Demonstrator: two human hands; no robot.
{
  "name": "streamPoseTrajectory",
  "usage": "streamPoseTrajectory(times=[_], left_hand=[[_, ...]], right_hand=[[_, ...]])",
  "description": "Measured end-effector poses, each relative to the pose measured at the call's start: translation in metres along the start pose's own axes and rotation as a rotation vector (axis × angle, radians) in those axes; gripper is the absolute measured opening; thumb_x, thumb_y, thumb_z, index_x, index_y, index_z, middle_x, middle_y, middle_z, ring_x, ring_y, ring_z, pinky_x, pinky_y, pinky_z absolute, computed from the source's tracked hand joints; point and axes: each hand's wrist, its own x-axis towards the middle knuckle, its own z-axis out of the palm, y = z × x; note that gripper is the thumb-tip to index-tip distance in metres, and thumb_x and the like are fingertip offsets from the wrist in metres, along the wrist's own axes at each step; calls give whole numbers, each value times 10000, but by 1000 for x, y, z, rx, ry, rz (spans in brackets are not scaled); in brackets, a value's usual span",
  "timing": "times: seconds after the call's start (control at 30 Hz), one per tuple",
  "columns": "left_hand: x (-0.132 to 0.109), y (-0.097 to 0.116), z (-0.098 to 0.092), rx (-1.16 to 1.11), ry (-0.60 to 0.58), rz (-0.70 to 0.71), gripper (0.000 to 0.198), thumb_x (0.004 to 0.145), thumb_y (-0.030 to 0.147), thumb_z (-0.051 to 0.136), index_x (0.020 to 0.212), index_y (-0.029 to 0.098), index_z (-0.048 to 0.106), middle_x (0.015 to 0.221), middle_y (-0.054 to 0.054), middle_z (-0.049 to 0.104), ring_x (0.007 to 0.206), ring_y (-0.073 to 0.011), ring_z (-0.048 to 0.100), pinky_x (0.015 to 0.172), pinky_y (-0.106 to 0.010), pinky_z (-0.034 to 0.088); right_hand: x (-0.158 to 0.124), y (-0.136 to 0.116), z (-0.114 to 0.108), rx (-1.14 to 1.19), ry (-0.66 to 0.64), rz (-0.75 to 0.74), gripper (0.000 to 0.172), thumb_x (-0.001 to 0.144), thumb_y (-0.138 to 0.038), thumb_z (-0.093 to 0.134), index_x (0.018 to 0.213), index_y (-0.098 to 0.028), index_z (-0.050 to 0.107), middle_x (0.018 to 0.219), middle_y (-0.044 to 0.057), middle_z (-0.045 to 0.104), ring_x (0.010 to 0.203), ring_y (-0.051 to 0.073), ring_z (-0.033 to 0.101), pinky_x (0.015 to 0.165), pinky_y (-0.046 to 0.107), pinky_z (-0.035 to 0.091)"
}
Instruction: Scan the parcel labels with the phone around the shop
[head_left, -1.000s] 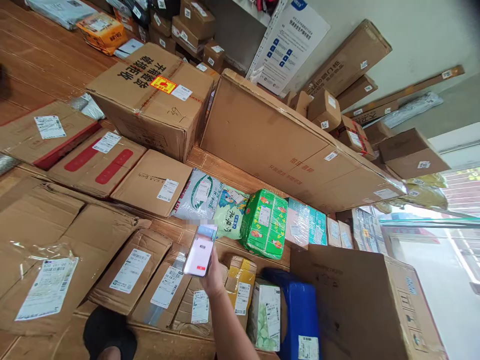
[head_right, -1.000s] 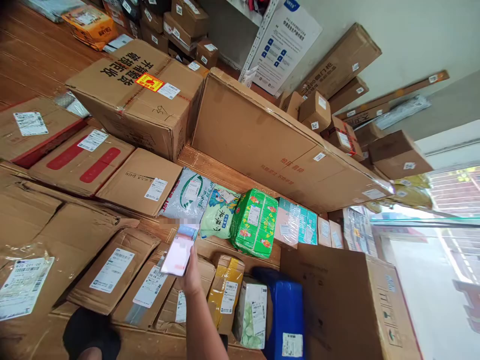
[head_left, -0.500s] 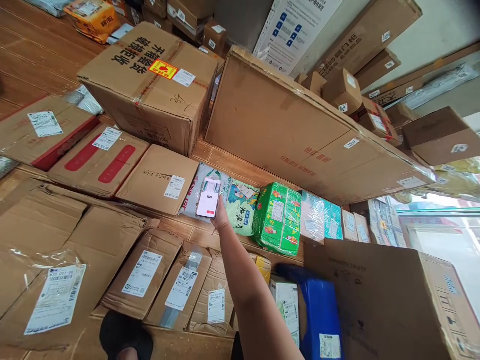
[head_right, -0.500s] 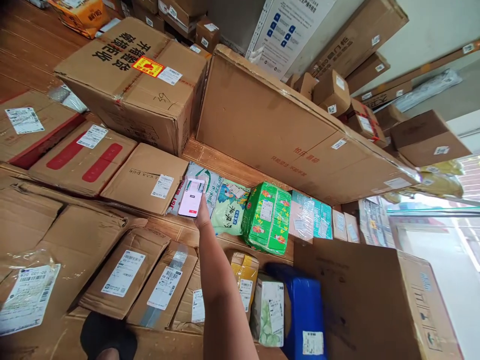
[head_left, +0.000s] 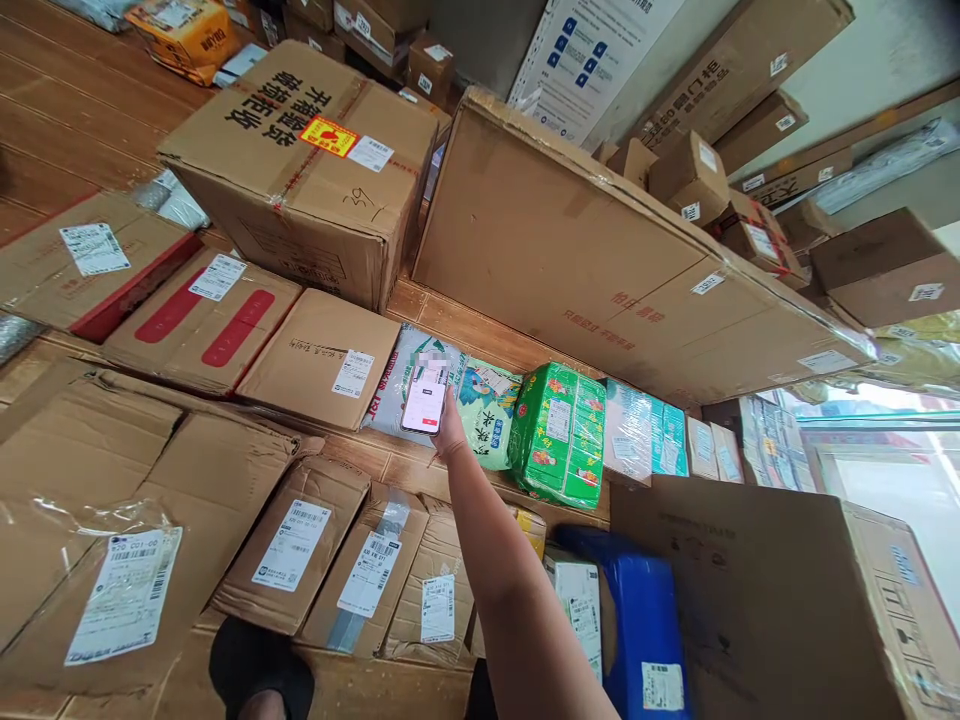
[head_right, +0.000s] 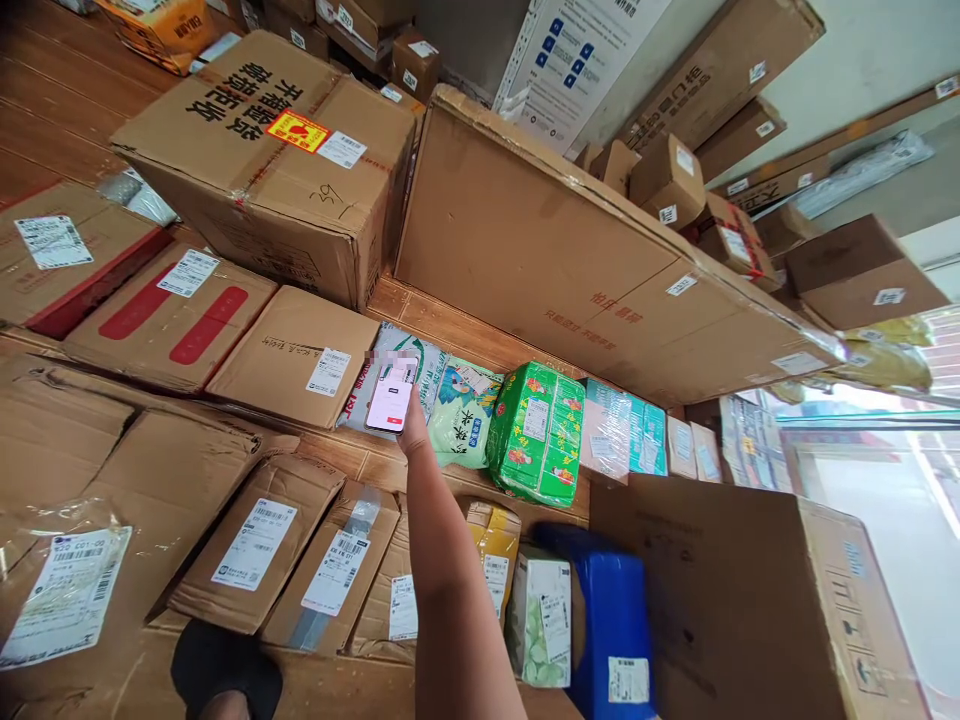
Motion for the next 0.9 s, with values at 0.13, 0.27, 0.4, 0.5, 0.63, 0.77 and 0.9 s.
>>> streamPoseTrajectory(times=[0.13, 0.27, 0.4, 0.5, 0.63, 0.77, 0.9], left_hand=[[19, 8, 15, -7, 19, 11, 436, 758, 580, 420, 1135, 510, 627, 996, 108, 693, 967, -400, 655, 390, -319, 376], [22, -2, 6, -33, 46, 7, 590, 728, 615, 626, 1281, 443, 514, 1081, -40, 696, 951, -302, 669, 505, -351, 537], [26, -2, 4, -54, 51, 46, 589, 730, 569, 647, 1284, 407, 535, 1088, -28, 704, 944, -328, 676, 474, -356, 534], [31, 6, 6, -51, 22, 134, 392, 815, 472, 507, 1165, 369, 650, 1093, 90, 682, 977, -360, 655, 439, -292, 421], [35, 10, 5, -40, -17, 245, 273, 806, 359, 558, 1018, 305, 723, 1256, 77, 628, 1056, -314, 629, 451, -171, 350], [37, -1, 4, -57, -104, 331, 352, 887, 269, 419, 952, 140, 741, 1332, -22, 584, 1077, -344, 601, 475, -135, 309], [40, -9, 2, -92, -173, 298, 309, 873, 256, 467, 836, 162, 759, 1224, -15, 661, 955, -311, 663, 441, -132, 319]], right_hand=[[3, 0, -6, 11, 12, 15, 765, 975, -436, 93, 603, -21, 618, 803, 99, 751, 660, 139, 717, 641, 248, 529], [8, 2, -14, 23, 19, 27, 536, 954, -552, 329, 947, -138, 670, 894, 112, 767, 859, 235, 737, 723, 395, 608], [-10, 4, -11, 24, -38, 0, 427, 916, -501, 434, 1169, -175, 544, 1011, 97, 739, 930, 258, 714, 779, 461, 597], [-44, 1, -3, 21, -104, -36, 473, 781, -353, 621, 1218, -231, 489, 1087, 44, 715, 989, 257, 686, 834, 445, 576], [-100, -10, 7, -10, -194, -18, 713, 540, -116, 752, 1199, -260, 518, 1131, 5, 694, 1065, 256, 637, 906, 381, 530], [-139, -16, 10, -86, -293, -15, 740, 557, -91, 768, 1222, -302, 522, 1156, -29, 664, 1087, 213, 606, 931, 314, 474], [-158, -10, 10, -120, -326, -4, 789, 608, -131, 749, 1308, -324, 441, 1257, -18, 612, 1090, 208, 591, 910, 317, 462]])
